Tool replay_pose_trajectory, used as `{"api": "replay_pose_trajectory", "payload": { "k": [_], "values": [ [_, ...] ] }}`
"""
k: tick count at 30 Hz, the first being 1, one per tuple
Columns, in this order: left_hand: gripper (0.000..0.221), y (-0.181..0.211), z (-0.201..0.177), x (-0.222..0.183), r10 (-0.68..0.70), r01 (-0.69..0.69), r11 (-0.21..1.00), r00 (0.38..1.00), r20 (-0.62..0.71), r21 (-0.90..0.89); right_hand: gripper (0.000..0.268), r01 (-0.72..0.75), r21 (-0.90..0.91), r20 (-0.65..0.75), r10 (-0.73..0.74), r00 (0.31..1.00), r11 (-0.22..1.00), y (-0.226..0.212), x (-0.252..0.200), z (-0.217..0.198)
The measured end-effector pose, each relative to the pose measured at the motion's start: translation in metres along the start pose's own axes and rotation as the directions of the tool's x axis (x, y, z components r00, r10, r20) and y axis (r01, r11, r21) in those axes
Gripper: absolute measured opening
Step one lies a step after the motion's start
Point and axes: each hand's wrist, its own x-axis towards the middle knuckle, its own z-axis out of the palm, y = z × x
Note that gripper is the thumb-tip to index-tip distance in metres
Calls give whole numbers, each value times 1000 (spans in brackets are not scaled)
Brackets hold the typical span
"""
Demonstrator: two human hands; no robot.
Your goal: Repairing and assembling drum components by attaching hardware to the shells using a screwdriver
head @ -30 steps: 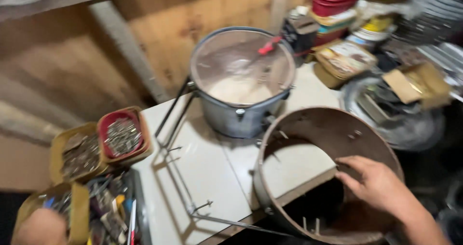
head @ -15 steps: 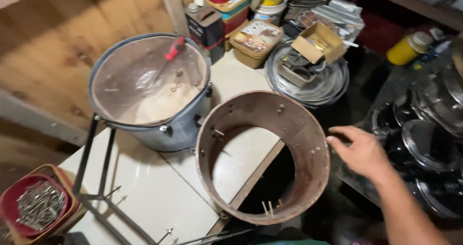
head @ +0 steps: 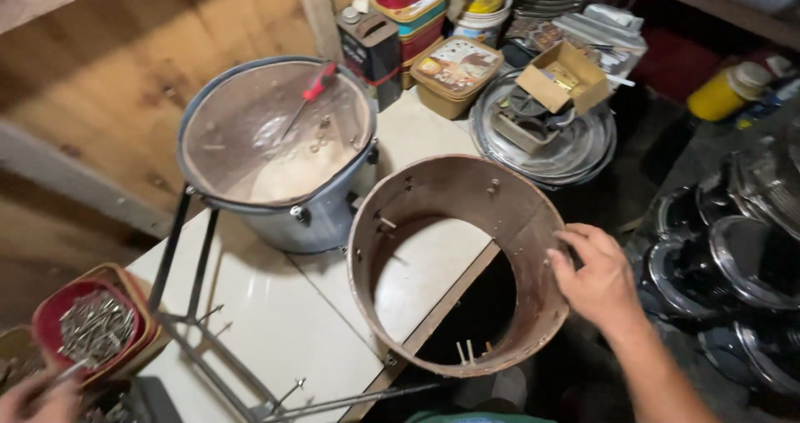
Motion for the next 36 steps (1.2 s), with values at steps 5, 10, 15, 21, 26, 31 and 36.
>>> {"api": "replay_pose_trajectory", "payload": {
  "k": [5,10,15,21,26,31,36],
  "values": [
    [42,110,39,-45,-62,58,998,953,296,25,26,117,-15,32,-116,993,993,-49,-2,12],
    [31,169,101,-91,332,-184,885,894,301,-429,26,-70,28,293,58,954,997,-54,-6,14],
    [22,201,129,-125,403,-127,789,845,351,-601,24,78,177,205,-114,972,981,-15,-5,6],
    [20,210,128,-152,231,-1,899,850,473,-437,23,181,320,327,-288,900,930,20,29,-36],
    [23,237,141,-187,213,-18,886,903,372,-463,22,286,280,436,-387,813,917,55,70,-38],
    [24,287,210,-207,527,-356,808,793,305,-470,27,157,338,540,-328,775,928,81,70,-16],
    [25,343,270,-218,637,-447,770,571,517,-456,24,-99,408,628,-200,752,908,110,30,20]
  ]
}}
